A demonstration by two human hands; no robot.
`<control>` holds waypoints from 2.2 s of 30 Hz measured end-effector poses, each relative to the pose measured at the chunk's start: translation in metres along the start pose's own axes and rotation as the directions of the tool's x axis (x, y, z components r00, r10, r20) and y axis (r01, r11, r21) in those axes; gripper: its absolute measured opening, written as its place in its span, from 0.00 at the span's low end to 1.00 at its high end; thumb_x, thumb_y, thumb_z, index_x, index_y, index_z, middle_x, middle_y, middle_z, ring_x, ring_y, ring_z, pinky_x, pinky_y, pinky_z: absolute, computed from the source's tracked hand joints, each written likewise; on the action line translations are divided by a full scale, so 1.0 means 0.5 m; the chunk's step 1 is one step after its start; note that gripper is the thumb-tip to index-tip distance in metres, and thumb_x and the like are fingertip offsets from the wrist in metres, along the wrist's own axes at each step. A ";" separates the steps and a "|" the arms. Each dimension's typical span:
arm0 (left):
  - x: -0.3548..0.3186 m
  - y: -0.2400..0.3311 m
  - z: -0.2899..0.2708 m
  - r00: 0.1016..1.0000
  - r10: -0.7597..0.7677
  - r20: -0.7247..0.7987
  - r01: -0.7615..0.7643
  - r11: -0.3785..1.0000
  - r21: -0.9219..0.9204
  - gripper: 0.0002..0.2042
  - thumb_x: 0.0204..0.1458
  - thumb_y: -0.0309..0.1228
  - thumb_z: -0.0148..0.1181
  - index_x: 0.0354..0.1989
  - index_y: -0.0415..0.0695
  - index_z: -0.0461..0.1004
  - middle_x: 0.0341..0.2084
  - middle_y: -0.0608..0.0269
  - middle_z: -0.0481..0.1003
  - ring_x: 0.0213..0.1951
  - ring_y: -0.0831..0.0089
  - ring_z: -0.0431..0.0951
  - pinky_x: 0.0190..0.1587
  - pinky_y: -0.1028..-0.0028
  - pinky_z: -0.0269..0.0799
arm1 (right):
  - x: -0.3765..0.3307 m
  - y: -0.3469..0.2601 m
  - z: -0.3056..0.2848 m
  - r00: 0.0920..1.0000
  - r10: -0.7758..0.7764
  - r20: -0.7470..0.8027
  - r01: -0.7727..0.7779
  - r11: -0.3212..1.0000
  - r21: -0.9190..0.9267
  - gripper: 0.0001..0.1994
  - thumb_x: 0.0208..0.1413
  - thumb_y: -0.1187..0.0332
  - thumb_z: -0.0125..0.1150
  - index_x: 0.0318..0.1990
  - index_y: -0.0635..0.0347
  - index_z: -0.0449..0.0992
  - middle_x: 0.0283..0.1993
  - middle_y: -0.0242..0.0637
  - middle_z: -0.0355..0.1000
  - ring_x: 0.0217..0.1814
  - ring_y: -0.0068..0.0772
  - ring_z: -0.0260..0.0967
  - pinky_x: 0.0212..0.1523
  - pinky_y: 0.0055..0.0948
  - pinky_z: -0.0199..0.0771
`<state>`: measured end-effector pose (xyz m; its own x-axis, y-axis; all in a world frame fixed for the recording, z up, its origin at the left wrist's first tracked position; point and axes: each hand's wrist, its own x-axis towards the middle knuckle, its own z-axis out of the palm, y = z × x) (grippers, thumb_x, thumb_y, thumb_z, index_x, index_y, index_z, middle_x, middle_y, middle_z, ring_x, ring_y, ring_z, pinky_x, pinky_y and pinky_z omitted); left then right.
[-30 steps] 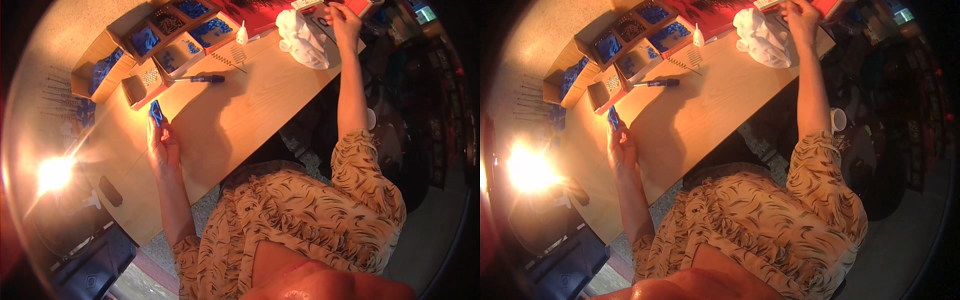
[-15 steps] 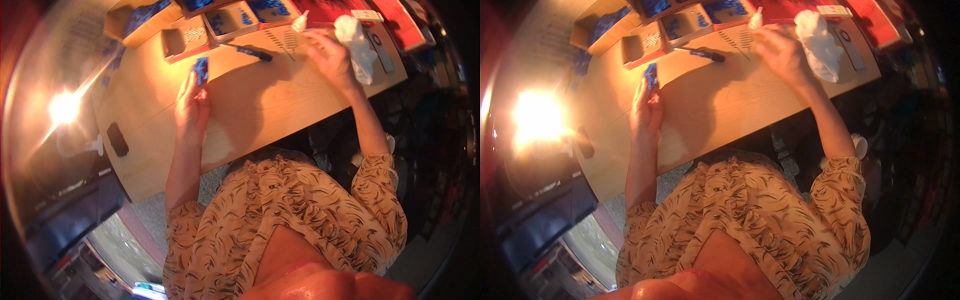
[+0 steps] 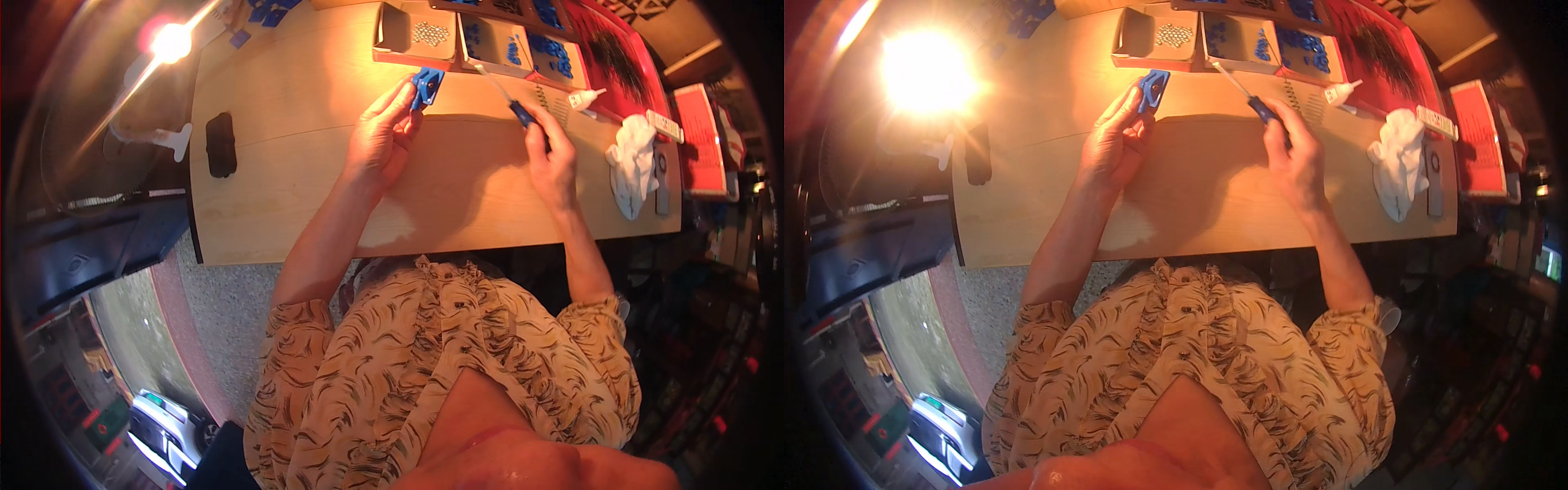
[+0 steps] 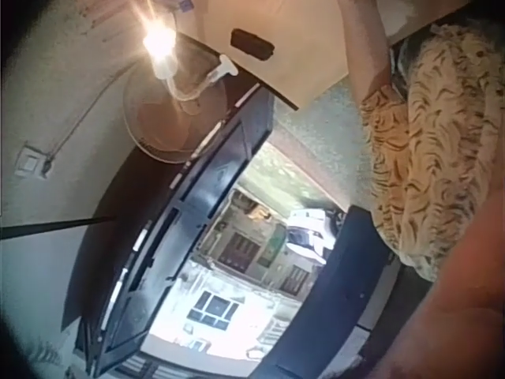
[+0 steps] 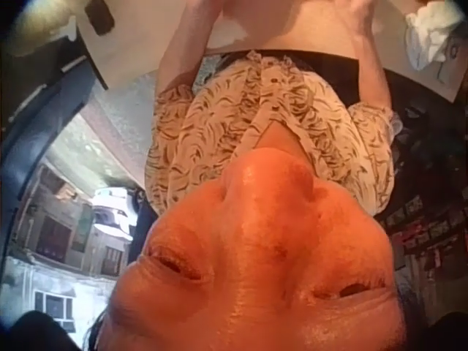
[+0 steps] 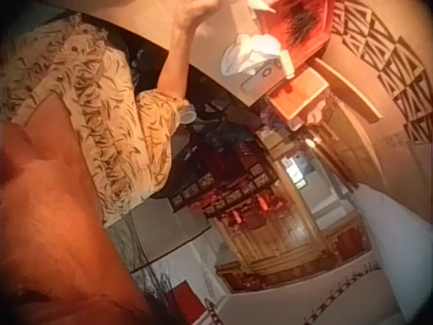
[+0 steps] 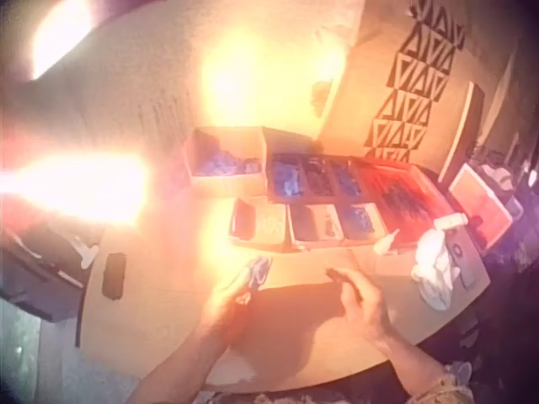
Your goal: The person assembles electronic components, springs, and a blue plastic housing using a screwdriver.
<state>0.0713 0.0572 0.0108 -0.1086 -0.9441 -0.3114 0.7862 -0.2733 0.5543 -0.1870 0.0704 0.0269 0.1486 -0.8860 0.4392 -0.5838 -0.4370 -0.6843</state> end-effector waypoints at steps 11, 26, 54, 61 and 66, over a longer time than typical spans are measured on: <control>0.013 -0.002 0.004 0.997 0.072 0.004 -0.072 0.997 0.037 0.19 0.64 0.27 0.59 0.61 0.34 0.71 0.47 0.61 0.79 0.44 0.81 0.78 0.43 0.84 0.77 | -0.010 -0.097 0.018 0.985 0.163 0.052 -0.171 0.923 0.346 0.13 0.59 0.76 0.69 0.50 0.64 0.77 0.42 0.31 0.79 0.42 0.17 0.74 0.45 0.18 0.75; 0.006 -0.003 0.001 0.997 0.070 0.020 -0.071 0.995 0.068 0.16 0.63 0.27 0.60 0.58 0.39 0.76 0.47 0.65 0.80 0.46 0.82 0.78 0.47 0.82 0.73 | -0.012 -0.092 0.012 0.981 0.171 0.089 -0.191 0.932 0.308 0.13 0.58 0.76 0.70 0.49 0.65 0.77 0.41 0.31 0.79 0.42 0.18 0.75 0.44 0.19 0.76; 0.004 -0.017 0.005 0.978 0.198 0.066 -0.209 0.922 0.325 0.17 0.64 0.24 0.59 0.59 0.31 0.72 0.49 0.55 0.79 0.50 0.71 0.80 0.56 0.73 0.76 | 0.002 -0.048 -0.033 0.982 0.135 0.132 -0.163 0.960 0.227 0.10 0.57 0.72 0.71 0.44 0.66 0.80 0.36 0.29 0.71 0.37 0.20 0.68 0.41 0.22 0.70; 0.003 -0.025 0.015 0.959 0.280 0.044 -0.274 0.872 0.405 0.15 0.61 0.27 0.63 0.55 0.35 0.78 0.45 0.59 0.81 0.43 0.77 0.79 0.48 0.75 0.77 | -0.003 -0.064 -0.052 0.906 0.351 0.235 -0.417 0.836 0.358 0.15 0.60 0.71 0.68 0.52 0.63 0.76 0.42 0.29 0.69 0.40 0.17 0.66 0.44 0.20 0.70; 0.001 -0.027 0.019 0.954 0.296 0.034 -0.284 0.868 0.408 0.15 0.61 0.27 0.64 0.55 0.35 0.78 0.44 0.59 0.81 0.41 0.77 0.80 0.47 0.76 0.77 | -0.009 -0.064 -0.055 0.922 0.321 0.217 -0.387 0.797 0.463 0.13 0.60 0.76 0.62 0.51 0.63 0.71 0.45 0.27 0.67 0.46 0.15 0.64 0.50 0.19 0.67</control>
<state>0.0550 0.0585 0.0105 0.1086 -0.9884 -0.1066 0.4644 -0.0444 0.8845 -0.1910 0.0925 0.0626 0.1226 -0.9907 0.0584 -0.1532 -0.0770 -0.9852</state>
